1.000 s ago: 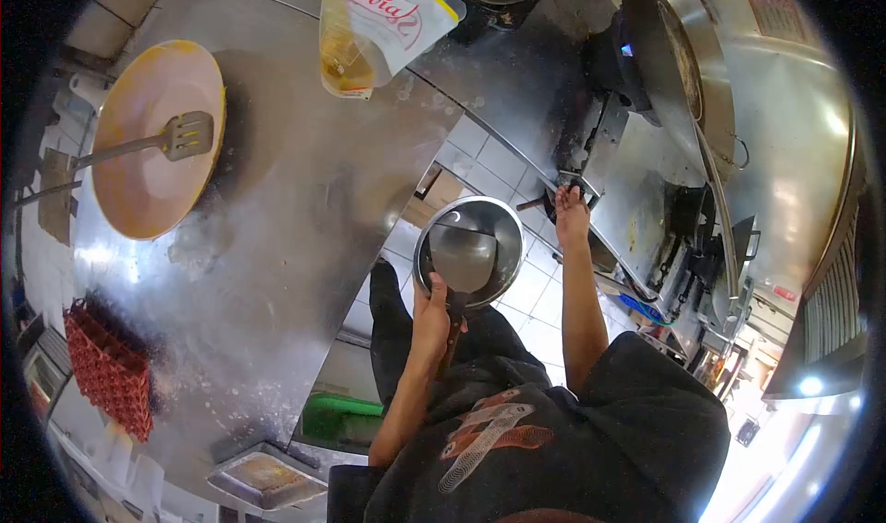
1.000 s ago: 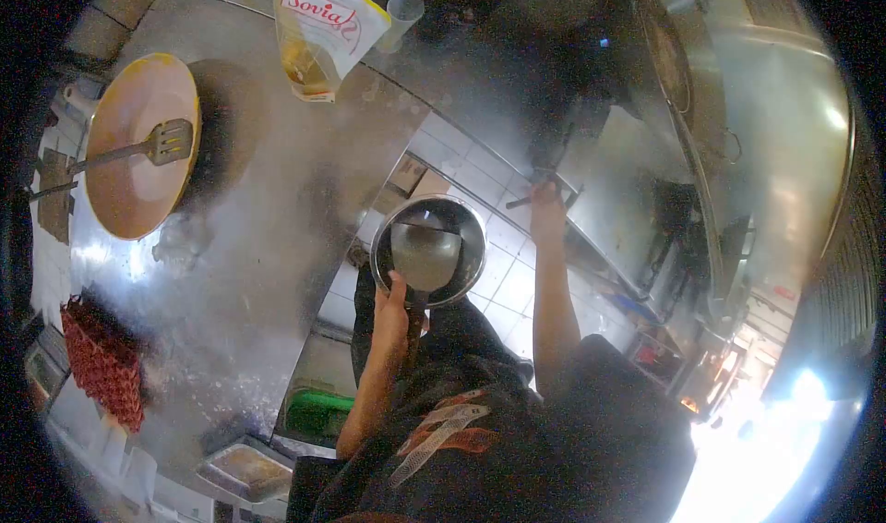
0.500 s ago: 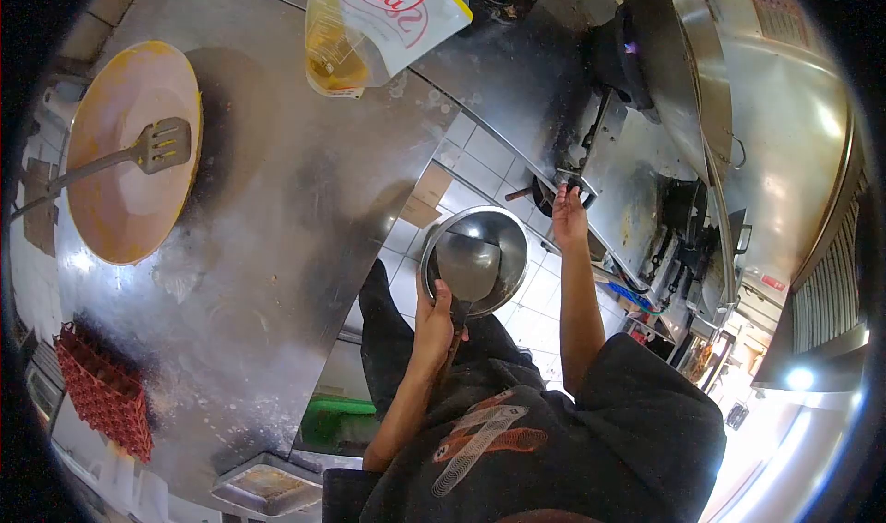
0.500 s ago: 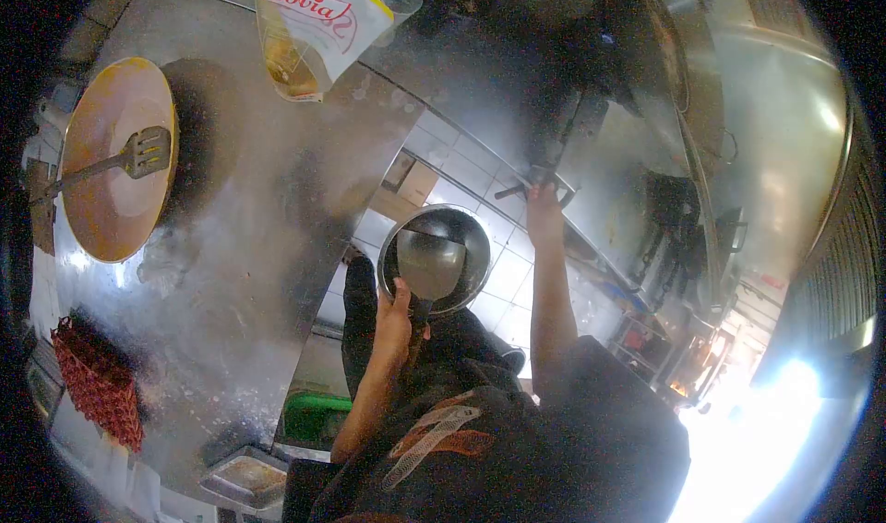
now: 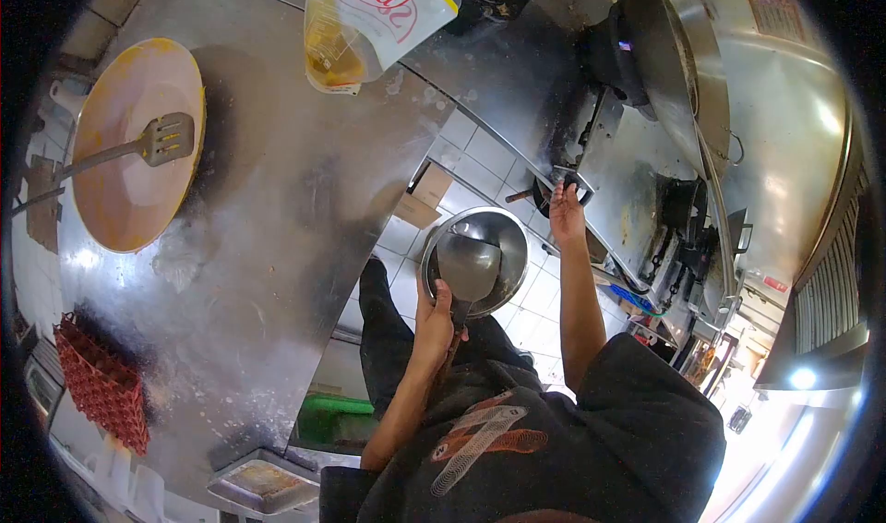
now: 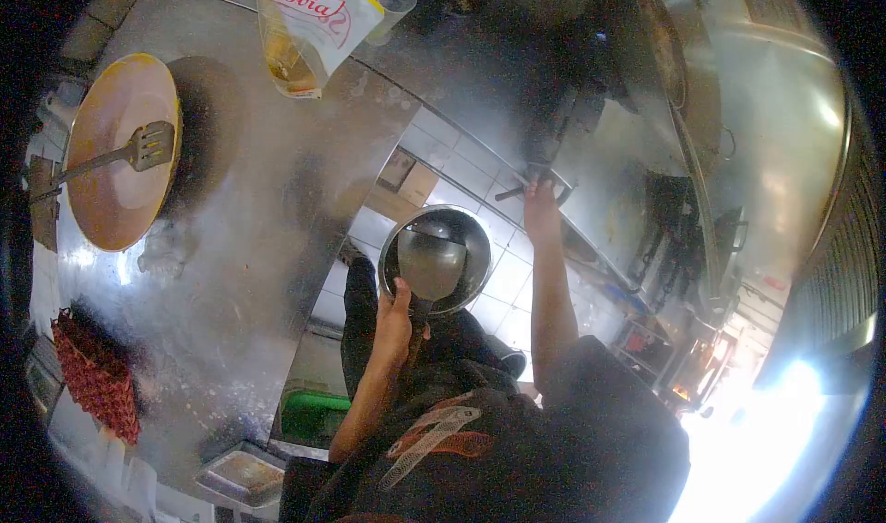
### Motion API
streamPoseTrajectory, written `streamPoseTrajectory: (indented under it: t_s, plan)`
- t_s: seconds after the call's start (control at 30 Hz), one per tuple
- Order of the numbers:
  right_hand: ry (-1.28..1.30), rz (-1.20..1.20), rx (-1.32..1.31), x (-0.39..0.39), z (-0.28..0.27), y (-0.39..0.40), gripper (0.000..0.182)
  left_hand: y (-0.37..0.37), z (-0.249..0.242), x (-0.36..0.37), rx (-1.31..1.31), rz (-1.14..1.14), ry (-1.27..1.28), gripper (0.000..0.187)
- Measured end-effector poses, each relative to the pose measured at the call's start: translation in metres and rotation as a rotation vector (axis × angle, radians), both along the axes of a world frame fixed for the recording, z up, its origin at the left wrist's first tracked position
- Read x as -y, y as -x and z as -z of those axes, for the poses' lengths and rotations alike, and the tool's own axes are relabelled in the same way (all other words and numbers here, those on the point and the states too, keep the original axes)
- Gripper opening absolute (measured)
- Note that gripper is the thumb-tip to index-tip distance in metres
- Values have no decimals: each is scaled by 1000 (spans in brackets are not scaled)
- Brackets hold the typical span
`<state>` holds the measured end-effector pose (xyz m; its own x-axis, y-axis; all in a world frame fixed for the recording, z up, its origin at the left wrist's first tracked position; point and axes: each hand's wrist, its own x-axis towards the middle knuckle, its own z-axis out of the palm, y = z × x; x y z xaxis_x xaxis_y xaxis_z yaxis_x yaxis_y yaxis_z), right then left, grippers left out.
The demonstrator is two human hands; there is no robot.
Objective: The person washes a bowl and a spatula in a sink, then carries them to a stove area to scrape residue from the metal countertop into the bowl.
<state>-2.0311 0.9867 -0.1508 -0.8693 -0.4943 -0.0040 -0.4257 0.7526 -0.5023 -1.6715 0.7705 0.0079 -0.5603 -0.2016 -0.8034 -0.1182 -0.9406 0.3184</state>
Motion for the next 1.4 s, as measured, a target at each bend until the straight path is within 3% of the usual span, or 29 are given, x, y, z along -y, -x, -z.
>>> streamPoseTrajectory:
  t_s: [0.03, 0.07, 0.17, 0.23, 0.27, 0.33, 0.47, 0.53, 0.6, 0.7, 0.73, 0.83, 0.9, 0.97, 1.03, 1.07, 1.13, 1.23, 1.27, 1.4]
  plan:
    - [130, 97, 164, 4, -3, -3, 23, 0, 1, -2, -1, 7, 5, 50]
    - [7, 23, 39, 8, -6, -8, 24, -1, 1, -3, -1, 14, 9, 50]
    - [-605, -303, -640, -7, 13, 3, 27, -1, -3, -3, -12, 17, 9, 50]
    - [-583, -267, -666, -10, 24, 6, 28, -3, -2, -7, -15, 10, 22, 50]
    - [-318, -106, -411, -12, 31, 8, 27, -3, 0, -8, -18, 8, 27, 50]
    - [-190, -66, -363, -4, 23, 0, 23, -3, 0, -8, -17, 17, 20, 49]
    - [-476, -392, -879, 38, -27, -23, 11, -3, 6, -18, -33, -59, 28, 46]
    - [-1117, -588, -1321, 55, -42, -30, 10, -5, 5, -19, -25, -33, 41, 45]
    - [-2541, -787, -1875, 74, -56, -39, 11, -6, 0, -18, -14, -5, 71, 45]
    - [-2471, -887, -1758, 71, -59, -35, 13, -8, -10, -21, 14, 14, 139, 45]
    - [-2422, -945, -1951, 58, -54, -31, 11, -9, -12, -22, 25, 17, 162, 45]
    - [-2351, -1557, -2502, 3, -66, -22, 23, -14, -14, -29, 88, 56, 250, 44]
    - [-2492, -1143, -2613, -12, -176, -48, 43, -13, -32, -26, 111, 79, 299, 45]
    - [-2775, -1063, -2439, -6, -286, -62, 57, -11, -51, -27, 119, 99, 330, 42]
    - [-2820, -694, -2469, -9, -359, -62, 64, -10, -59, -31, 83, 83, 284, 38]
    - [-2817, -641, -2481, -11, -382, -56, 61, -8, -63, -35, 86, 68, 293, 37]
    - [-2809, -537, -2513, -17, -410, -37, 57, -2, -68, -45, 90, 34, 308, 35]
    - [-2247, -124, -2672, -47, -390, 23, 48, 6, -69, -60, 93, -33, 330, 36]
    - [-2290, -298, -2733, -40, -418, 16, 34, 9, -74, -64, 65, -50, 346, 37]
    - [-2239, -245, -2850, -40, -424, 26, 18, 28, -85, -78, -38, -126, 439, 40]
